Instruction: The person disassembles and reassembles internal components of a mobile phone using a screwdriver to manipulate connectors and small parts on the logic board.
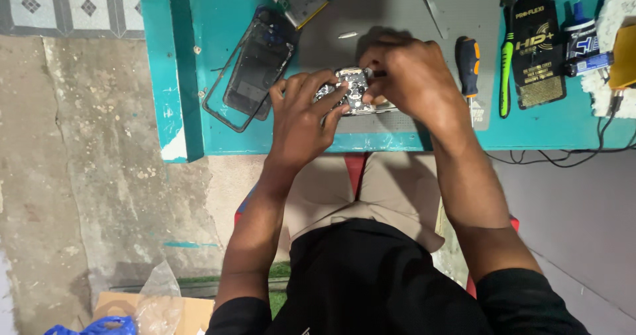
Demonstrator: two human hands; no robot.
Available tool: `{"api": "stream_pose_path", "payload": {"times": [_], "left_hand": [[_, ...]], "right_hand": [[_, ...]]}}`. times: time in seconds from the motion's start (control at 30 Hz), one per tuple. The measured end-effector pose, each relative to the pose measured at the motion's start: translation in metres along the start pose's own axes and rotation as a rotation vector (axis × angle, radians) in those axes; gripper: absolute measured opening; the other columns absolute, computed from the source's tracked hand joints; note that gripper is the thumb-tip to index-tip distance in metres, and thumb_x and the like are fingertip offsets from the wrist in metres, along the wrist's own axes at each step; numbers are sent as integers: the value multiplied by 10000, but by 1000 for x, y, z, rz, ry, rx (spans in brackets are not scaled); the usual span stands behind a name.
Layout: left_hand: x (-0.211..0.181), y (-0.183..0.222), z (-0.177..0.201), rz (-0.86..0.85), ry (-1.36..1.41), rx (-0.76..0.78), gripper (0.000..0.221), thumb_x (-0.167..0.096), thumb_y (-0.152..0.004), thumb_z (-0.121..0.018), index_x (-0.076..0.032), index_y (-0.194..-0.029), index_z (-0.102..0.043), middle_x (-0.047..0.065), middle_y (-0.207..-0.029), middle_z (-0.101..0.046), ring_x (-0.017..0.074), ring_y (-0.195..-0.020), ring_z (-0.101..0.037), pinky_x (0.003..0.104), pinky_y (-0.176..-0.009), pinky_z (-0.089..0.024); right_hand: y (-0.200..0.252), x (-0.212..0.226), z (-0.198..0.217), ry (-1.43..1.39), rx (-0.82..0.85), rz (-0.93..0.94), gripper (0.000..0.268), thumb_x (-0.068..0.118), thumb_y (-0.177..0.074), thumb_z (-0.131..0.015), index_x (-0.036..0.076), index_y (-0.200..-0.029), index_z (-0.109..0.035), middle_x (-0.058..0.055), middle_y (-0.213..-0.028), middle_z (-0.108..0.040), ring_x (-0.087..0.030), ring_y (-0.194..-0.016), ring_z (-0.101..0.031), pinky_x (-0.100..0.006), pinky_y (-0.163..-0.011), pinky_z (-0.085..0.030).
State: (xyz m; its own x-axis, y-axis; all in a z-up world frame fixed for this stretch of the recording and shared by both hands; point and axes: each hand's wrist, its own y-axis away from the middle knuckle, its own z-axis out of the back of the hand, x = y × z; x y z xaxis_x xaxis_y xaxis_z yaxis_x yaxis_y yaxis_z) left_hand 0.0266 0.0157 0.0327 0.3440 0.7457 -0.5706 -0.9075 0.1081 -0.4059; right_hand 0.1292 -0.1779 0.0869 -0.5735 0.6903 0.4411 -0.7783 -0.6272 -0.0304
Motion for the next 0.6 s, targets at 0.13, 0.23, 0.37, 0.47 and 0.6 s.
{"api": "stream_pose_path", "payload": {"times": [0.13,0.23,0.37,0.47,0.6], "left_hand": [[3,1,-2,3,15,1,314,-217,-877,-832,-151,-1180,-778,-9,-1257,-636,224,-1183,-556,460,-1032,-334],[5,1,-2,-3,21,-13,321,-225,-878,-838,-142,-1180,-768,-7,-1265,-638,224,-1172,-561,456,-1029,-338],[5,2,-3,1,55,-32,335,-216,-874,-848,-109,-1174,-747,-6,-1253,-648,218,-1157,-575,449,-1023,-341],[6,6,-1,14,80,-40,338,-181,-872,-846,-91,-1180,-741,-4,-1241,-657,217,-1159,-585,433,-1022,-347],[6,9,0,7,83,-74,316,-127,-884,-835,-101,-1187,-749,-9,-1236,-663,210,-1158,-593,417,-1027,-353]], "right_hand": [[0,2,-3,-12,-43,5,321,64,-668,-906,75,-941,-739,-80,-931,-728,-288,-830,-724,-414,-702,-553],[-4,6,-11,-11,-86,-13,314,24,-652,-889,50,-916,-722,-87,-959,-730,-270,-837,-736,-395,-708,-566],[-5,2,-12,-84,-91,-57,326,-12,-638,-882,36,-917,-721,-80,-948,-734,-237,-824,-750,-361,-700,-581],[-2,2,-13,-134,-115,-44,348,-27,-639,-880,27,-943,-720,-78,-971,-739,-213,-830,-761,-341,-701,-588],[0,2,-12,-110,-123,-38,342,-23,-651,-890,26,-949,-728,-81,-971,-741,-218,-835,-757,-348,-709,-587]]}}
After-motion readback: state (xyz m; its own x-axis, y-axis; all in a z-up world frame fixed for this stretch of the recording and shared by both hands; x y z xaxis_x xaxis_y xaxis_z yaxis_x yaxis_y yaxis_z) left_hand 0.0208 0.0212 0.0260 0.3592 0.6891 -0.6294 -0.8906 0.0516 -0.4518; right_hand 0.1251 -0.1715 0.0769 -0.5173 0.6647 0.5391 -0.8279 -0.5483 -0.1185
